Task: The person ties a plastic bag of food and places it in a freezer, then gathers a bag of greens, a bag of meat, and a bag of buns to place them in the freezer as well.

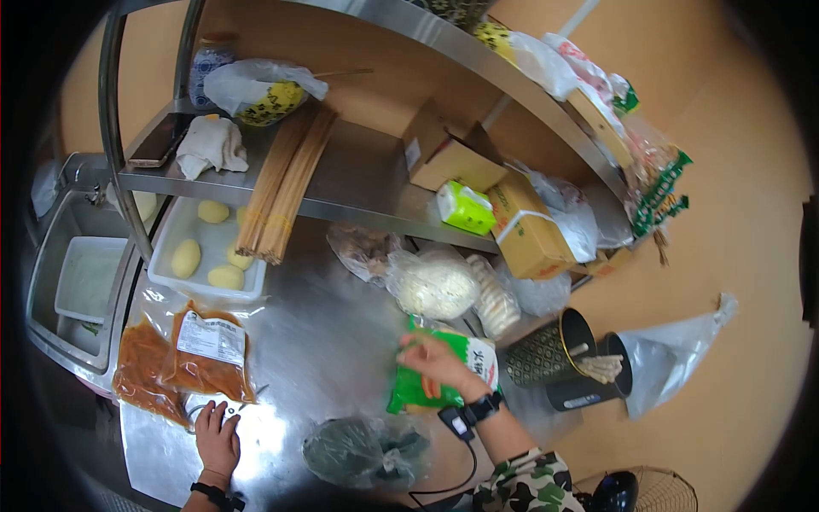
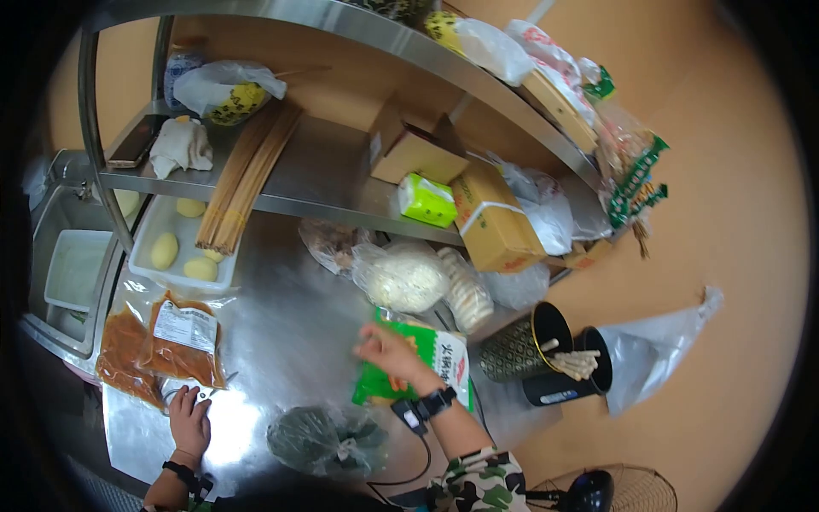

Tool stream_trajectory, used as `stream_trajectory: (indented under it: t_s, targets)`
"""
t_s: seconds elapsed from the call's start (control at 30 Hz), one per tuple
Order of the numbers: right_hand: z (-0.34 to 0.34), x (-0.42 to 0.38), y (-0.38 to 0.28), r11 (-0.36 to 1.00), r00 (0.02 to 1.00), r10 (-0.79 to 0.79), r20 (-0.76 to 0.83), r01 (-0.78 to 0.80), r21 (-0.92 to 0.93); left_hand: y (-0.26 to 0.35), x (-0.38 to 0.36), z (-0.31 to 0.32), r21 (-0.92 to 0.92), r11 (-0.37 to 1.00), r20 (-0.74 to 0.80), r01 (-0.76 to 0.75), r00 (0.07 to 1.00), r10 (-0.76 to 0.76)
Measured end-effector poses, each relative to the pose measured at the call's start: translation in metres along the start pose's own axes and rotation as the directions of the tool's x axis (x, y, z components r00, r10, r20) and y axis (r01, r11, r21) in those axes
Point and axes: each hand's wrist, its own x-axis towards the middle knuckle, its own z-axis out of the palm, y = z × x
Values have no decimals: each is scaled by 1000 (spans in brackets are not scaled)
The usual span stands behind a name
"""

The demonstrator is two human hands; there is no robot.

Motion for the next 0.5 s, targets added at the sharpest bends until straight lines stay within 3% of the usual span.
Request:
stream_trajectory:
  t_s: [0.03,0.1,0.17,0.23,0.3,0.37,0.47,0.5]
  targets:
    - [-5,34,8,984,976,-150,-159,131,-122,-1,1,0,-4,1000,3,-4,1000,4]
    - [-17,103,20,923,883,-336,-327,241,-299,-3,1,2,-1,1000,9,-4,1000,4]
    - [-23,165,25,865,784,-430,-449,213,-455,-6,2,3,-5,1000,25,2,1000,-2]
    - [-24,227,38,834,805,-348,-480,31,-552,-7,4,4,-5,1000,39,6,999,-6]
    - [-25,278,44,802,833,-311,-458,-29,-596,-8,6,4,2,1000,57,21,998,-21]
    - [-27,316,50,799,873,-313,-374,29,-601,-8,7,4,7,1000,69,31,997,-31]
    - [-17,338,60,771,847,-320,-425,-28,-637,-8,10,3,15,999,82,41,996,-43]
    - [-14,337,60,820,815,-312,-488,-28,-571,-7,11,2,17,999,85,44,995,-46]
